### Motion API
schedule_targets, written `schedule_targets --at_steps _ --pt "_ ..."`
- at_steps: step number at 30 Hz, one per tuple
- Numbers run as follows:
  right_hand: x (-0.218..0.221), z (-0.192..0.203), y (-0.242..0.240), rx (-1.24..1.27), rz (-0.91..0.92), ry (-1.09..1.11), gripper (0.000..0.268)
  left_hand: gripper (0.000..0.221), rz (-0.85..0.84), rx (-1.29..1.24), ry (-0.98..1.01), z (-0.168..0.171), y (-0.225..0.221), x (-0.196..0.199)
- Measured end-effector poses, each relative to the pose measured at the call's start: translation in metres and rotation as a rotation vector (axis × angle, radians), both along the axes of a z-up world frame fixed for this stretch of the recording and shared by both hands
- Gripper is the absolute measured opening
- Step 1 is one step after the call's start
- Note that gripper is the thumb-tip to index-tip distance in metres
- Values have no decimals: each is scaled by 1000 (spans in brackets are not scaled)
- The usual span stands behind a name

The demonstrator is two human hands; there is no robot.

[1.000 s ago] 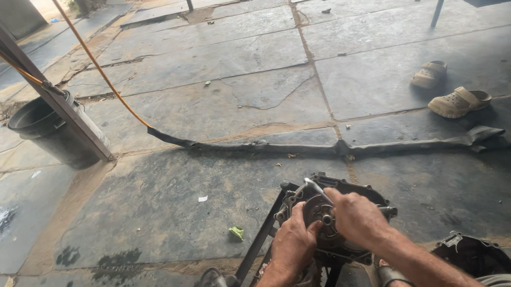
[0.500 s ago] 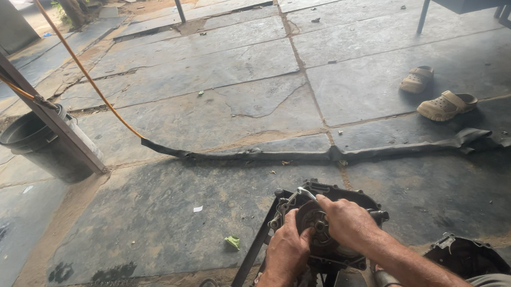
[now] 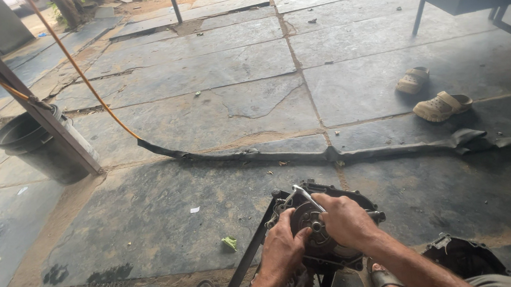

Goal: The person assembles internal components of a motorcycle engine case. They place gears and metal cover plates into the case by hand and then use a wrench and a T-handle wrench to tighten several bolts on the assembly.

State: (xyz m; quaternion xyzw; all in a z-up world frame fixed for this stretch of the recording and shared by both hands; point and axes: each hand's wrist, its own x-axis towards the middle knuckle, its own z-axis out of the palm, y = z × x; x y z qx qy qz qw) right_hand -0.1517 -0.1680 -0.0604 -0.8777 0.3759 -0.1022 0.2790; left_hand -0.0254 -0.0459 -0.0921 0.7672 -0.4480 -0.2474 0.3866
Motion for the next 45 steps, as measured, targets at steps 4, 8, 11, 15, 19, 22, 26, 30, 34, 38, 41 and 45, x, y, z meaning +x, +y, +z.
schedule_targets --at_steps 4,8,11,15,19,22,26,30,34,38,41,45 --pt "-6 15 -5 53 -15 -72 41 60 79 -136 32 7 -2 7" --pt "-11 13 -13 87 -18 -200 28 61 83 -332 318 23 -3 13" --pt "-7 6 -4 52 98 -254 20 53 114 -353 719 35 -5 9" --pt "1 20 27 173 191 -216 14 43 121 -447 595 46 -9 9" --pt "3 41 43 312 211 -351 10 34 331 -558 673 63 -10 25" --pt "-1 46 42 226 243 -181 11 37 474 -690 772 85 -1 54" --pt "-7 40 22 168 230 -211 12 38 496 -752 939 92 13 58" --pt "-23 46 -12 93 95 -515 9 41 288 -565 755 89 19 51" --pt "-38 58 -25 -433 111 -530 12 34 98 -471 663 83 15 51" --pt "-45 51 -21 -743 -29 -331 6 31 74 -457 711 72 20 43" --pt "-44 42 -23 -706 41 -295 12 27 60 -400 505 66 24 34" --pt "-38 39 -11 -332 76 153 19 30 10 -366 388 57 24 22"
